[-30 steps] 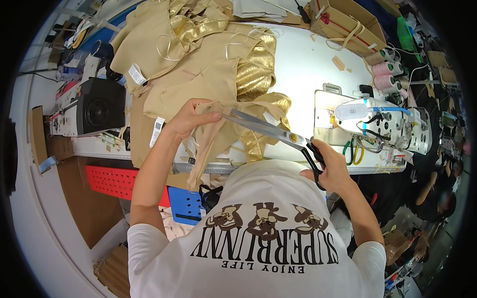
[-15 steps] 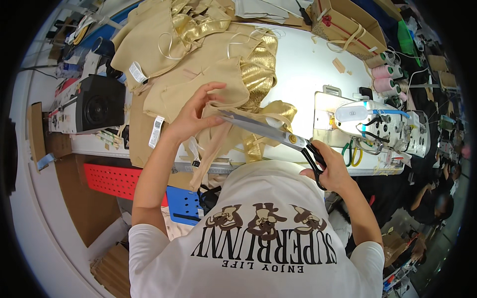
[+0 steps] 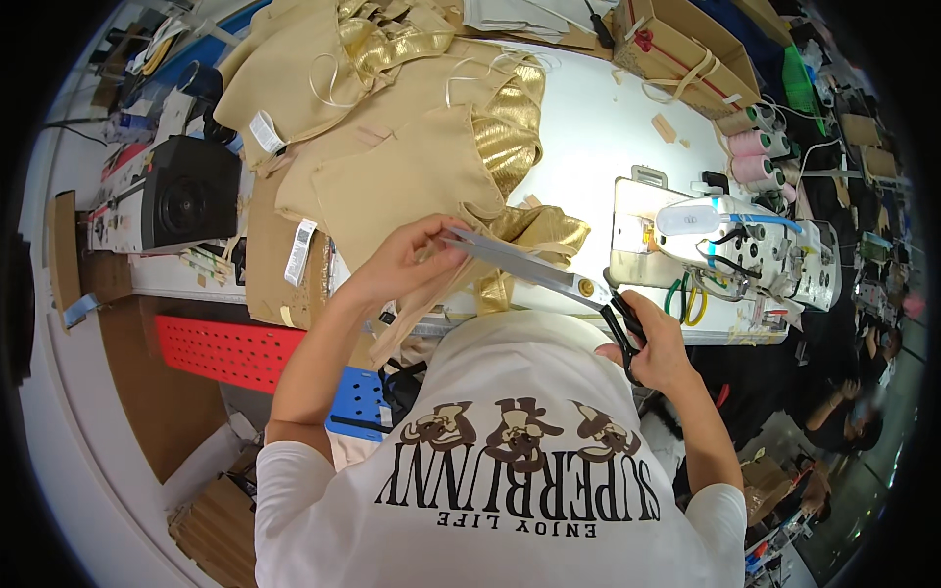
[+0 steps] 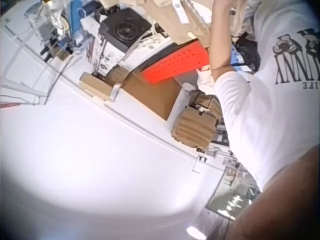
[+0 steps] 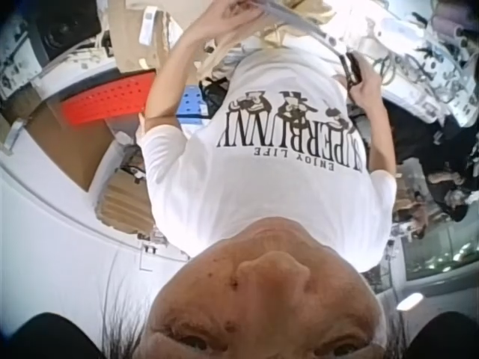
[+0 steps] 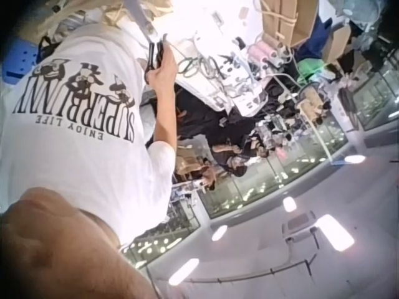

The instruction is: The person is cutting pieces of gold fabric along pattern lines using a pair of scissors.

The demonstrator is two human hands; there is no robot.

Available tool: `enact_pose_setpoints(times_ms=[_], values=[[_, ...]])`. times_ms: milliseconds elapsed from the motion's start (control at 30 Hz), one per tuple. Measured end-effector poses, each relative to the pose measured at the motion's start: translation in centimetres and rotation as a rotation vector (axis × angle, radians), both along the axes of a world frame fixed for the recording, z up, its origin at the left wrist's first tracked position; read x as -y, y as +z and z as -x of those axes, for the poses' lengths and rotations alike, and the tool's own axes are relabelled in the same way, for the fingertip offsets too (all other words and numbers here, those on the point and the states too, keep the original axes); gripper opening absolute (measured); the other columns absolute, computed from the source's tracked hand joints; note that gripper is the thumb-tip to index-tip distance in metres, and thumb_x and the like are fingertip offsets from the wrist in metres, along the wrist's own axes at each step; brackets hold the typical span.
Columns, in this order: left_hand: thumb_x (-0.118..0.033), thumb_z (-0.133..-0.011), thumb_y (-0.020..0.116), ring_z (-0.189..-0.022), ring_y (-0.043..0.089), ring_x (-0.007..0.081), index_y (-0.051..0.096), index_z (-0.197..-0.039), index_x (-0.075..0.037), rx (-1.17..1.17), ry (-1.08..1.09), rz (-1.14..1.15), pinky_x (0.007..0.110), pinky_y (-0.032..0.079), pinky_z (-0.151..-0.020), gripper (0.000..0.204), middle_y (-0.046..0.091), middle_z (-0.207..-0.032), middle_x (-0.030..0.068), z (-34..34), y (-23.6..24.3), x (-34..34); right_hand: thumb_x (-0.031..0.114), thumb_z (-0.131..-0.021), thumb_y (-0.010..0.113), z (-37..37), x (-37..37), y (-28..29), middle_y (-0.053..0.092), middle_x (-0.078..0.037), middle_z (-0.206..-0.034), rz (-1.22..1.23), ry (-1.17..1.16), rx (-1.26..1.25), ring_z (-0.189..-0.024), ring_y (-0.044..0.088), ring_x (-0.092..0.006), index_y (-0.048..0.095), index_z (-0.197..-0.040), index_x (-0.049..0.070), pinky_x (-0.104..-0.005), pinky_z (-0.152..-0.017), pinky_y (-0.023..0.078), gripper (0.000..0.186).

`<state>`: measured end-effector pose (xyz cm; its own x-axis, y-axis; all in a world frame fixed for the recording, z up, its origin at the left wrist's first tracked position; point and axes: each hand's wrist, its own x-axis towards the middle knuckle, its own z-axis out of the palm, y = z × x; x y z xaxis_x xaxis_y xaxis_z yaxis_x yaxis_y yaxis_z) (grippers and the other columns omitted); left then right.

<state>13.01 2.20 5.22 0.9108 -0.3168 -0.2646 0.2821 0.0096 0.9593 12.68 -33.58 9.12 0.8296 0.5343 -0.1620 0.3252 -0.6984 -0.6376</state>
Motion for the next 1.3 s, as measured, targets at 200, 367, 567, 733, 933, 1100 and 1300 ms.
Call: enact_pose_setpoints(times_ms=[200,367,567,733,933,1100,1300], values=[[-0.014,-0.085,0.065,-0.081,0.047,0.0042,0.056,-0.104,-0.005,-0.045,0.015,0.088,0.02,0.04,-0.075,0.023,0.056,-0.091,-0.0032,0.5,-1.8,0.3,0.037,-0.061,0.085,0.8,0.3,0.0,0.055,-0.01,-0.079,-0.015,0.0,0.001,-0.063,0.048,-0.0169,0.048,-0.114,-0.005,-0.0259,-0.059,0.043,0.077],[-0.012,-0.086,0.064,-0.076,0.047,-0.0001,0.054,-0.103,-0.005,-0.088,0.059,0.128,0.015,0.039,-0.066,0.02,0.054,-0.087,-0.005,0.5,-1.4,0.3,0.036,-0.061,0.085,1.4,0.5,-0.3,0.049,-0.003,-0.074,-0.024,-0.056,-0.071,-0.06,0.04,-0.0106,0.047,-0.115,-0.005,-0.0216,-0.055,0.037,0.078],[-0.007,-0.085,0.064,-0.073,0.048,0.0016,0.054,-0.098,-0.003,-0.069,0.238,0.262,0.017,0.042,-0.067,0.017,0.053,-0.085,-0.0042,0.8,-1.4,0.3,0.034,-0.06,0.085,1.3,0.5,-0.1,0.048,-0.003,-0.075,-0.012,-0.065,-0.071,-0.06,0.039,-0.0102,0.046,-0.117,-0.005,-0.0218,-0.054,0.036,0.079],[-0.003,-0.083,0.065,-0.075,0.049,0.0014,0.054,-0.093,-0.005,-0.078,0.286,0.305,0.016,0.042,-0.068,0.015,0.052,-0.084,-0.004,1.2,-2.7,-0.3,0.034,-0.059,0.086,1.3,0.3,0.6,0.047,-0.003,-0.074,0.033,-0.104,-0.137,-0.059,0.038,-0.0098,0.047,-0.117,-0.005,-0.0218,-0.053,0.035,0.08],[-0.001,-0.082,0.065,-0.073,0.049,0.0002,0.052,-0.092,-0.005,-0.088,0.309,0.397,0.013,0.041,-0.067,0.017,0.051,-0.087,-0.0035,1.4,-3.2,-0.3,0.035,-0.058,0.086,1.2,0.5,0.4,0.049,-0.003,-0.074,0.031,-0.08,-0.097,-0.057,0.039,-0.0091,0.047,-0.118,-0.005,-0.0214,-0.052,0.036,0.081],[-0.002,-0.083,0.064,-0.076,0.048,0.0011,0.052,-0.093,-0.005,-0.069,0.28,0.374,0.016,0.041,-0.067,0.016,0.051,-0.086,-0.003,1.1,-2.9,-0.2,0.036,-0.058,0.086,0.9,0.2,0.5,0.052,-0.005,-0.077,0.041,-0.088,-0.1,-0.058,0.041,-0.0102,0.047,-0.118,-0.005,-0.0219,-0.054,0.038,0.082],[-0.002,-0.082,0.066,-0.077,0.047,0.0014,0.048,-0.1,-0.006,0.0,0.285,0.399,0.015,0.04,-0.068,0.025,0.049,-0.088,-0.0023,1.1,-2.9,0.2,0.039,-0.058,0.085,-0.1,-0.9,0.8,0.054,-0.008,-0.078,0.041,-0.057,-0.084,-0.061,0.046,-0.0143,0.047,-0.119,-0.004,-0.0245,-0.056,0.041,0.083]])
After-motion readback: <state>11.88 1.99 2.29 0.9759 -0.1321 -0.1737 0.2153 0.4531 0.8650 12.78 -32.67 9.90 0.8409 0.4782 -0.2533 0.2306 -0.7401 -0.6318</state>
